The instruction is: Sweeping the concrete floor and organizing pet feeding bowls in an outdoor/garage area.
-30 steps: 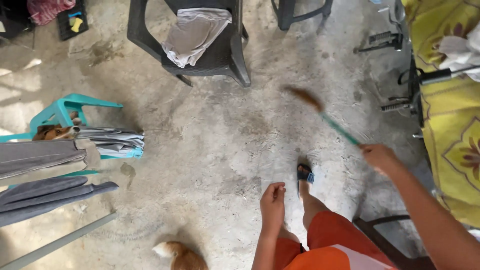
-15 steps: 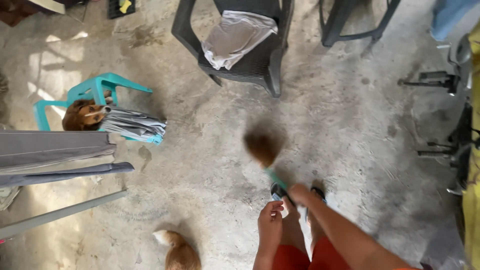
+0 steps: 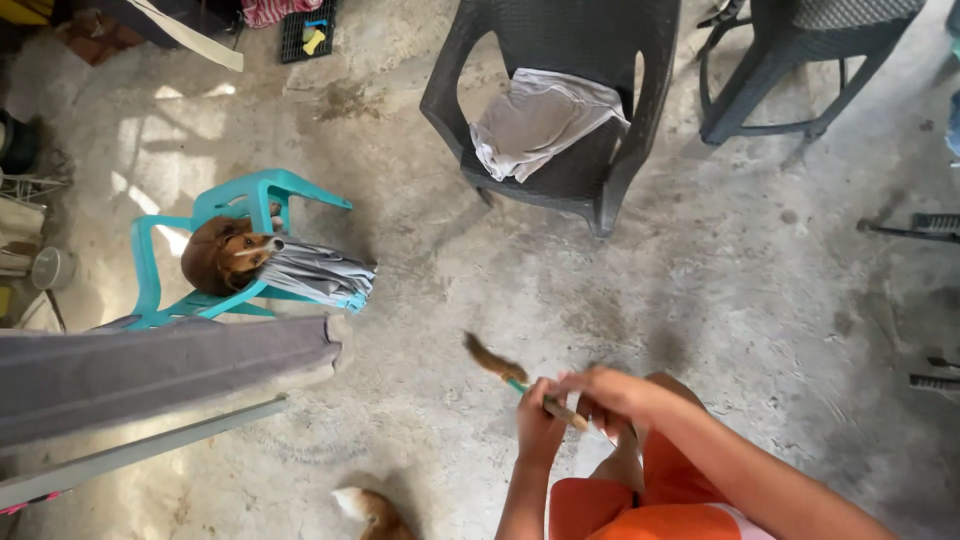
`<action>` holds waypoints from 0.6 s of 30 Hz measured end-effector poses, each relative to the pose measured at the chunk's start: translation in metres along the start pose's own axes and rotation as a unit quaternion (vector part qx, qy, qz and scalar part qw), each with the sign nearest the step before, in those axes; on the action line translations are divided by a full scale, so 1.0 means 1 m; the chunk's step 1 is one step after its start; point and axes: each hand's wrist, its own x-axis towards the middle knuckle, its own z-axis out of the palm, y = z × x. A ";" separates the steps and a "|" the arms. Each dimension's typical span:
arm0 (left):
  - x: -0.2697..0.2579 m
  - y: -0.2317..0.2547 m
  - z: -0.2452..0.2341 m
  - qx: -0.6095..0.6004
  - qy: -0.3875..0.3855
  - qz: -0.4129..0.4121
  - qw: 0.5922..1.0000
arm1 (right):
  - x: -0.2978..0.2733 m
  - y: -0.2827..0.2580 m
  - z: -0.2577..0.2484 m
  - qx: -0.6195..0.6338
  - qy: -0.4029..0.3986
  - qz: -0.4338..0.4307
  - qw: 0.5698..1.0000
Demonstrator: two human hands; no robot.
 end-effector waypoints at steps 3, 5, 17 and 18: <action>0.052 0.035 -0.013 -0.048 0.063 0.036 0.996 | 0.069 -0.009 -0.052 0.157 0.094 -0.031 0.983; 0.079 0.045 -0.015 -0.069 0.062 -0.011 0.996 | 0.103 -0.027 -0.086 0.149 0.113 -0.023 0.982; 0.315 0.069 -0.024 -0.038 0.120 -0.087 0.988 | 0.410 -0.164 -0.324 0.291 0.192 0.023 0.937; 0.328 0.071 -0.021 -0.040 0.123 -0.140 0.982 | 0.423 -0.179 -0.337 0.298 0.215 0.043 0.929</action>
